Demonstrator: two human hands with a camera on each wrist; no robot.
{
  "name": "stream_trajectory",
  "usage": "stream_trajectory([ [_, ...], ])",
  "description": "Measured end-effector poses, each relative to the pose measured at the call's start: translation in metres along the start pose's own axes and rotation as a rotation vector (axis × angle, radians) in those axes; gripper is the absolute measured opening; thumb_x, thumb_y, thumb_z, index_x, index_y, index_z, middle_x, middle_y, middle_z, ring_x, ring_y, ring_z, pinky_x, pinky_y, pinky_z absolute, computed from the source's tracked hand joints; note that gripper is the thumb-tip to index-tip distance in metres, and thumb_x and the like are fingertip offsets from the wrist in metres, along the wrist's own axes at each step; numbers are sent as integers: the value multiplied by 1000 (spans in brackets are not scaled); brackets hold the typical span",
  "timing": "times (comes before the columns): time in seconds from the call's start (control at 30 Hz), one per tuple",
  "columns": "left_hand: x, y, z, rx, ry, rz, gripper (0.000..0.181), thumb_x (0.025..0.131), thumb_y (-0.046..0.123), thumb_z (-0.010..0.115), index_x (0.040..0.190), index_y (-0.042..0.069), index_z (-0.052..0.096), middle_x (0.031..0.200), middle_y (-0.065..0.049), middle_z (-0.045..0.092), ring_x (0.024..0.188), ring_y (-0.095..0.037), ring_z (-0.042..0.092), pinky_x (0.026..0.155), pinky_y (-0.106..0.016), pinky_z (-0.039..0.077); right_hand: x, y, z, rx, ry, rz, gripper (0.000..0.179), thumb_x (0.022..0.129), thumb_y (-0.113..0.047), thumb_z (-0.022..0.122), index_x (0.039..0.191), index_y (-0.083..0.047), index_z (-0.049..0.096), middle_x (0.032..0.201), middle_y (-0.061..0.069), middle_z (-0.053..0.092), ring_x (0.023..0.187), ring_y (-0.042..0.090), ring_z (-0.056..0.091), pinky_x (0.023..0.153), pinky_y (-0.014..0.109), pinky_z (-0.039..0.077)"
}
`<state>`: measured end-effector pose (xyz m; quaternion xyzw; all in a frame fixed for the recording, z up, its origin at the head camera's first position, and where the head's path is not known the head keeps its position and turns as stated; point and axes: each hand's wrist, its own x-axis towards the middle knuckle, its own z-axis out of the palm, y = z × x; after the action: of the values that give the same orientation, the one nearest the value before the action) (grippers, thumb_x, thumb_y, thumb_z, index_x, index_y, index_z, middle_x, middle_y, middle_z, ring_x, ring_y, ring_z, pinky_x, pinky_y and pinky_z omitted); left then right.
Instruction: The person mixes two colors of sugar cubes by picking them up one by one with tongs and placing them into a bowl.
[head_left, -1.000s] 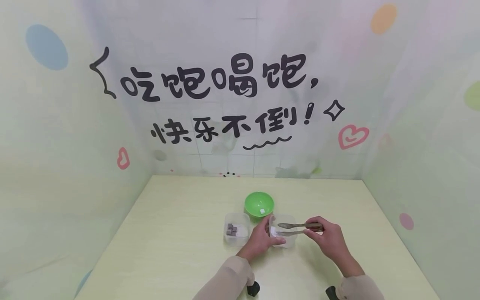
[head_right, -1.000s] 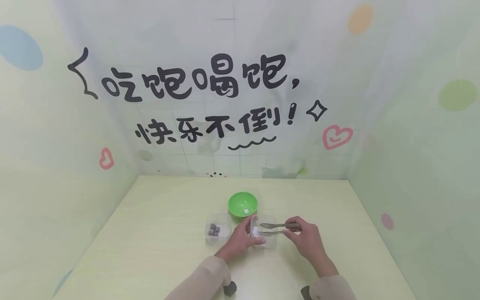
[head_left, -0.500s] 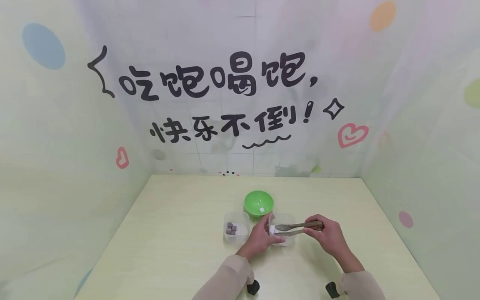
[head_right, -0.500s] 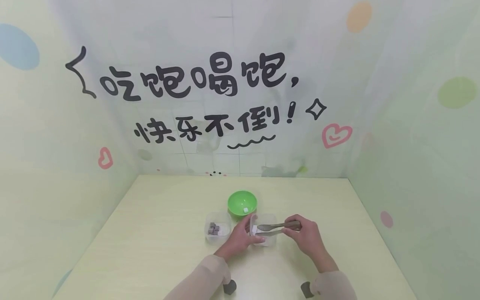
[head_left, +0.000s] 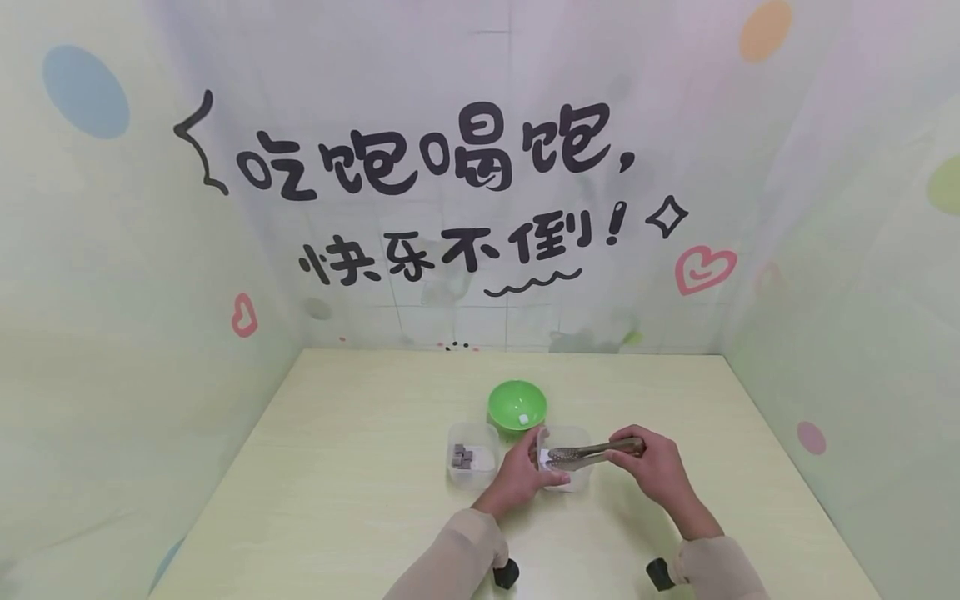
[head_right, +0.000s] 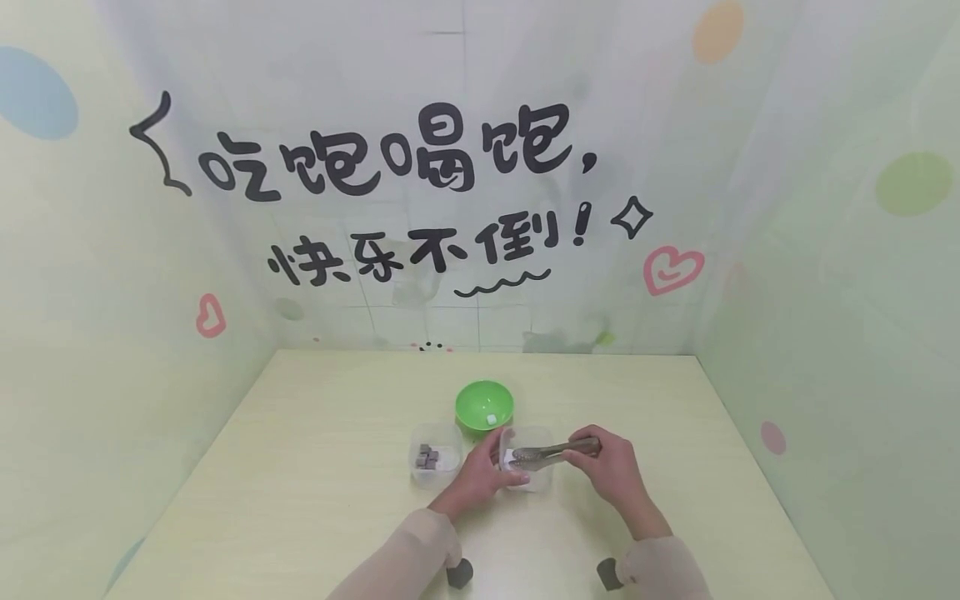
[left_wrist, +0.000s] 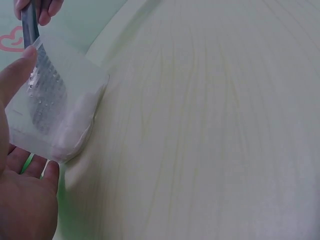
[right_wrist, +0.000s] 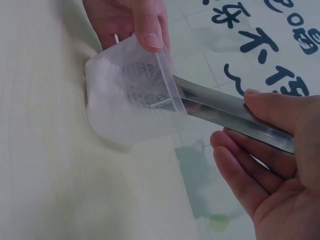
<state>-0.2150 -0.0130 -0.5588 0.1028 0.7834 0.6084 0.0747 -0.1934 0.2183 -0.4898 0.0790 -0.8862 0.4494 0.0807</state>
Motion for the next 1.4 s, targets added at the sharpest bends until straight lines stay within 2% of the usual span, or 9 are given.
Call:
stream_trajectory([
  [0.3,0,-1,0,-18,-6,-2,96,70,20,88,150,7,34,140,-13,50,115,-23,56,92,-29,51,1,-3,1,-11,10,38,17,81,-8,78,95,-4,69,78,3,69,67,15,59,54,24,47],
  [0.53,1,-2,0,-18,-4,1,96,71,21,87,150,7,34,143,-13,48,120,-26,54,98,-32,48,1,-2,2,-18,17,35,19,80,-8,79,95,-4,69,78,3,68,65,15,57,52,24,46],
  [0.77,1,0,1,-24,-5,-12,96,72,20,87,150,6,34,141,-12,50,123,-27,52,101,-34,46,1,-3,5,-22,57,1,21,79,-7,80,96,-4,69,81,6,70,68,15,64,53,23,51],
  [1.03,0,3,0,-14,3,-15,97,70,21,88,149,6,35,143,-14,47,124,-29,51,102,-35,46,1,-7,6,-36,19,10,20,79,-5,79,96,-3,68,81,5,69,66,14,60,51,23,49],
  [1.4,0,2,0,-4,5,-14,97,70,22,88,150,8,35,145,-14,46,126,-29,50,105,-39,43,0,-6,8,-59,27,-14,19,78,-4,80,94,-4,68,80,4,70,65,13,60,51,23,48],
])
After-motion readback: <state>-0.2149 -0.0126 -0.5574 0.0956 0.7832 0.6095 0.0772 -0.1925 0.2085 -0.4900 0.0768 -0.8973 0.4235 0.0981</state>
